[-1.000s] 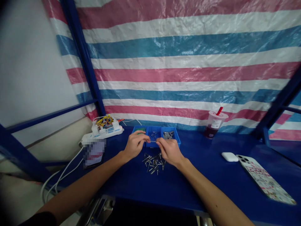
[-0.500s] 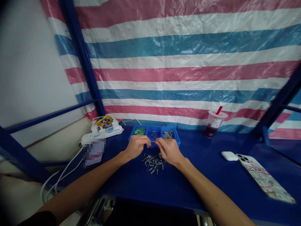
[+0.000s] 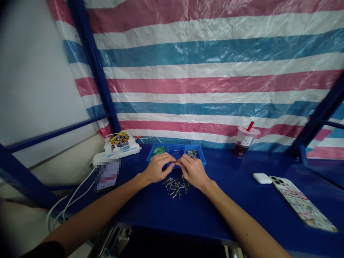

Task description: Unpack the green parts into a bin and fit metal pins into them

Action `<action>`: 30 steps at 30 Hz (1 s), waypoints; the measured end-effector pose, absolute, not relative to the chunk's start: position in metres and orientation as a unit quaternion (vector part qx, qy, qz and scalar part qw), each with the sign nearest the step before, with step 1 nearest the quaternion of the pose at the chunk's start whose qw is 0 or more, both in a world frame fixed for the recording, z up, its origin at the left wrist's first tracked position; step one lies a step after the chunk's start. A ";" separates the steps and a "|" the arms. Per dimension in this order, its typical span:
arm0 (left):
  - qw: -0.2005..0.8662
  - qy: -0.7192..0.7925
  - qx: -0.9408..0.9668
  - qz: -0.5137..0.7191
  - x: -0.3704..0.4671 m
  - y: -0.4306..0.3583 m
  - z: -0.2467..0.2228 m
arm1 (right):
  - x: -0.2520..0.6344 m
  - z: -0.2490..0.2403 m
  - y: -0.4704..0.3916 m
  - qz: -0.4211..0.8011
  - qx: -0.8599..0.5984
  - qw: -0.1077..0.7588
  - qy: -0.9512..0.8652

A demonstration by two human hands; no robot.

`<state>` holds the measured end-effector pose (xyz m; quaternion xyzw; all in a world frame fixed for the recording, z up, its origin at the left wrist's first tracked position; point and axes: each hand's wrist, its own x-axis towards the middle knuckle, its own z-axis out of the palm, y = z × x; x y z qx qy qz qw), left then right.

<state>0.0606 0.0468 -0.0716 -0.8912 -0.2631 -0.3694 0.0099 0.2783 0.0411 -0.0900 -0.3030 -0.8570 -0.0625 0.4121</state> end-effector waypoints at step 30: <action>-0.023 -0.283 -0.886 -0.367 0.063 0.047 -0.074 | 0.278 -0.086 0.041 -0.054 -0.326 0.410 -0.850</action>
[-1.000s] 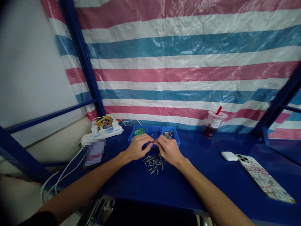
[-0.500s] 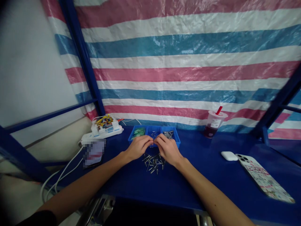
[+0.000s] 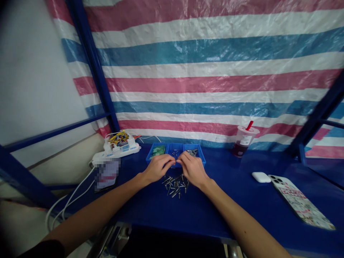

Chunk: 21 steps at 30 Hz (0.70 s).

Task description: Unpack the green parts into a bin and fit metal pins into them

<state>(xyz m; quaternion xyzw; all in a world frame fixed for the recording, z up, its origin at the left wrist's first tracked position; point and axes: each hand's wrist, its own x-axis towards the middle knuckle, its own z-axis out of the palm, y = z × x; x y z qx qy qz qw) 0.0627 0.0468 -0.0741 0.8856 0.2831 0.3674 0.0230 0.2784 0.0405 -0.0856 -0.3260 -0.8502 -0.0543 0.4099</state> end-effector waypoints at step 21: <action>0.023 0.304 0.865 0.400 0.061 0.047 -0.075 | 0.282 -0.088 0.045 -0.058 -0.283 0.474 -0.832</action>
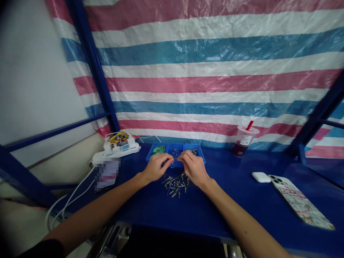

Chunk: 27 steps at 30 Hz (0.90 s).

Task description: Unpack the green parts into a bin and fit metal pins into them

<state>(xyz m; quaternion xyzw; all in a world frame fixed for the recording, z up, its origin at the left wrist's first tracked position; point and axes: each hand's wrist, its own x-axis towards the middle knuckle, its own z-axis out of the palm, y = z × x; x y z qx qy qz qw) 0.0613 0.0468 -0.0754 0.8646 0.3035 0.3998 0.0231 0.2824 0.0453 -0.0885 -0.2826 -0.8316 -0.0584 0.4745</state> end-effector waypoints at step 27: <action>0.020 0.289 0.879 0.379 0.062 0.048 -0.077 | 0.279 -0.087 0.041 -0.025 -0.325 0.402 -0.856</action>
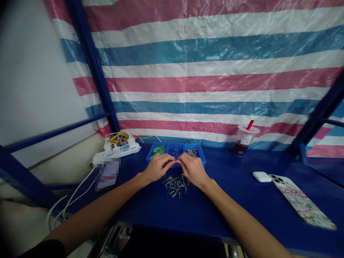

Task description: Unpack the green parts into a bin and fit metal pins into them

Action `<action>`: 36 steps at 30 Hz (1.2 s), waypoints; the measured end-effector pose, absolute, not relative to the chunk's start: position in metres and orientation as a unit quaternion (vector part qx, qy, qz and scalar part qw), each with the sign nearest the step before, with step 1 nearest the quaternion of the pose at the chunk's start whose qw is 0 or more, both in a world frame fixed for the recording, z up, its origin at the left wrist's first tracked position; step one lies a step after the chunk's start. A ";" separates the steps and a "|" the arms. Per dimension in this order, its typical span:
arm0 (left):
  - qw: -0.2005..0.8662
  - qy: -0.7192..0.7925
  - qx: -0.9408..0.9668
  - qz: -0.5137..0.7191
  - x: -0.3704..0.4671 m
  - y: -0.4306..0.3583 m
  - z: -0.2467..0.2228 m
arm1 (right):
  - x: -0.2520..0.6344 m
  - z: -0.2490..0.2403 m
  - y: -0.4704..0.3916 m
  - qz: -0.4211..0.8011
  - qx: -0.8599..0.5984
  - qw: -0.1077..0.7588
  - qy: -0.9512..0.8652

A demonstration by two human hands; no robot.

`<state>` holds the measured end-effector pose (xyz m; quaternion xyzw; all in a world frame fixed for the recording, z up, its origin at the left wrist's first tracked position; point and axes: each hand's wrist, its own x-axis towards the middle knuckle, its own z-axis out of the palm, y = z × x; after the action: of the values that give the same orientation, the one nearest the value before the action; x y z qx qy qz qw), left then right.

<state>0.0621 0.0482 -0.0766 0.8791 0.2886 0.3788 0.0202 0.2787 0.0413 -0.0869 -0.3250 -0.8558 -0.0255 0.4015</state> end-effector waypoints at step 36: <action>0.012 0.471 0.878 0.080 0.063 0.049 -0.081 | 0.278 -0.090 0.048 -0.041 -0.420 0.203 -0.883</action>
<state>0.0631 0.0491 -0.0806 0.8782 0.4714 0.0797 0.0120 0.2775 0.0480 -0.0905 -0.4204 -0.8834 -0.0409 0.2028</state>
